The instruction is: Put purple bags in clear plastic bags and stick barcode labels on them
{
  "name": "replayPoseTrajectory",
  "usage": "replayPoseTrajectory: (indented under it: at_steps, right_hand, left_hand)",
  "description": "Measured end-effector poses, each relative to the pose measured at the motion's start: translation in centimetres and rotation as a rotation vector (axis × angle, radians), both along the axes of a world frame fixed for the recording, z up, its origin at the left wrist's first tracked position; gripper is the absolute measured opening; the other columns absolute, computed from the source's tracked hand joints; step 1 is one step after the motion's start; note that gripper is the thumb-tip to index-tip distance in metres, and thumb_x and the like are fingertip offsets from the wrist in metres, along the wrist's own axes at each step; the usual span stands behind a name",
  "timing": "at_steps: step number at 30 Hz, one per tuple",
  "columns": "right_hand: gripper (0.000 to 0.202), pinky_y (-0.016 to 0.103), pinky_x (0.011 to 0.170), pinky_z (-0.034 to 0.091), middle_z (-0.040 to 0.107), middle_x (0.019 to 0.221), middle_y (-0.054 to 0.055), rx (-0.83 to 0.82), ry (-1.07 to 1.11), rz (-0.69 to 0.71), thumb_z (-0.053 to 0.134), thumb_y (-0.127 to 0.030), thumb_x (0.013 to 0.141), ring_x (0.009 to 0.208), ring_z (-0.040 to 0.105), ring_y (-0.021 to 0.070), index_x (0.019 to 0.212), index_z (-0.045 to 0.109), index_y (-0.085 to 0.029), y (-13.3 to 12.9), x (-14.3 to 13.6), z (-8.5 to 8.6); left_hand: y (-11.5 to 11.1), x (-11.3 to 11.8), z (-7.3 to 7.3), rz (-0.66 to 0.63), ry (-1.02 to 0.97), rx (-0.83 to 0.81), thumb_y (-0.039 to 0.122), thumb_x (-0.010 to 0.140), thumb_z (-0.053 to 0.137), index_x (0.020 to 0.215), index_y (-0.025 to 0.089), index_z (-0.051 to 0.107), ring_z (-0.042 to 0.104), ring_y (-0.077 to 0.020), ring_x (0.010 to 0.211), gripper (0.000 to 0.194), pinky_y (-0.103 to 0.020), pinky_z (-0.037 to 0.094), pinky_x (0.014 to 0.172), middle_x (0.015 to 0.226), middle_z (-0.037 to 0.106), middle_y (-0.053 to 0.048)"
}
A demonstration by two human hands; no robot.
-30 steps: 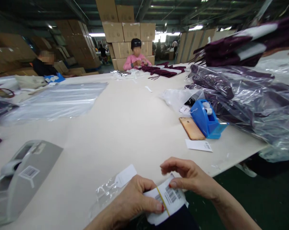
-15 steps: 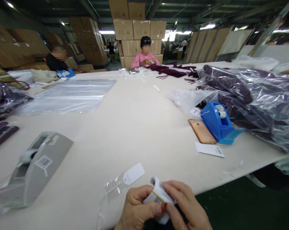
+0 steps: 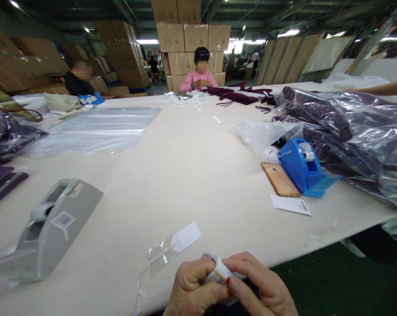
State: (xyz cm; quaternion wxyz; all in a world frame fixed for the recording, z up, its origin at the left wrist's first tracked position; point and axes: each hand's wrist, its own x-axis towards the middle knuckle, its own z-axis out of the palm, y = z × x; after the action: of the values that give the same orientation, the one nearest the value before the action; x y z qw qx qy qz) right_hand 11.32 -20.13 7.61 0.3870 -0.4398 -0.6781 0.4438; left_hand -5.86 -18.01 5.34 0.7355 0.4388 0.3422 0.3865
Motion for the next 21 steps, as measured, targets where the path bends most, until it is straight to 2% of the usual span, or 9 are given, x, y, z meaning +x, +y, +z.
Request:
replayPoseTrajectory:
  at_steps: [3, 6, 10, 15, 21]
  right_hand:
    - [0.022, 0.027, 0.079, 0.050, 0.066, 0.095, 0.004, -0.020, 0.016, 0.008, 0.049, -0.024, 0.090, 0.088, 0.062, 0.0149, 0.107, 0.063, -0.026, 0.1, 0.0, -0.1]
    - [0.023, 0.025, 0.075, 0.050, 0.067, 0.090, 0.004, 0.041, -0.015, -0.006, 0.047, -0.022, 0.091, 0.083, 0.062, 0.0142, 0.105, 0.064, -0.025, 0.2, 0.0, -0.1]
    - [0.025, 0.025, 0.071, 0.051, 0.068, 0.088, 0.007, 0.186, -0.107, 0.015, 0.044, -0.019, 0.091, 0.080, 0.061, 0.0150, 0.108, 0.063, -0.021, 0.4, 0.0, 0.3]
    - [0.027, 0.027, 0.070, 0.051, 0.066, 0.086, 0.009, 0.206, -0.201, 0.116, 0.040, -0.018, 0.091, 0.079, 0.060, 0.0159, 0.108, 0.061, -0.019, 0.7, 0.3, 1.1]
    - [0.024, 0.024, 0.064, 0.049, 0.064, 0.079, 0.008, 0.254, -0.262, 0.131, 0.038, -0.016, 0.091, 0.071, 0.058, 0.0149, 0.098, 0.061, -0.017, 0.8, 0.4, 0.7]
  left_hand:
    - [-0.2, 0.0, 0.5, 0.012, 0.078, 0.003, 0.037, 0.065, 0.074, 0.065, 0.013, 0.067, 0.037, -0.0094, 0.058, 0.025, -0.023, 0.028, 0.055, 0.058, 0.047, 0.002]
    - [-0.4, 0.1, 1.1, 0.040, 0.144, -0.024, 0.041, 0.063, 0.076, 0.065, 0.013, 0.068, 0.039, -0.0101, 0.059, 0.029, -0.024, 0.028, 0.057, 0.059, 0.049, 0.001]
    - [-0.4, 0.1, 1.4, 0.035, 0.114, -0.117, 0.041, 0.060, 0.077, 0.065, 0.013, 0.067, 0.037, -0.0091, 0.057, 0.031, -0.023, 0.028, 0.055, 0.058, 0.047, 0.002]
    - [-0.1, -0.2, 1.6, -0.006, 0.116, -0.161, 0.038, 0.060, 0.077, 0.066, 0.013, 0.068, 0.038, -0.0089, 0.057, 0.028, -0.022, 0.030, 0.055, 0.057, 0.048, 0.002]
    - [-0.3, -0.1, 1.3, -0.017, 0.114, -0.175, 0.037, 0.061, 0.077, 0.066, 0.013, 0.068, 0.038, -0.0089, 0.057, 0.026, -0.022, 0.031, 0.056, 0.057, 0.048, 0.002]
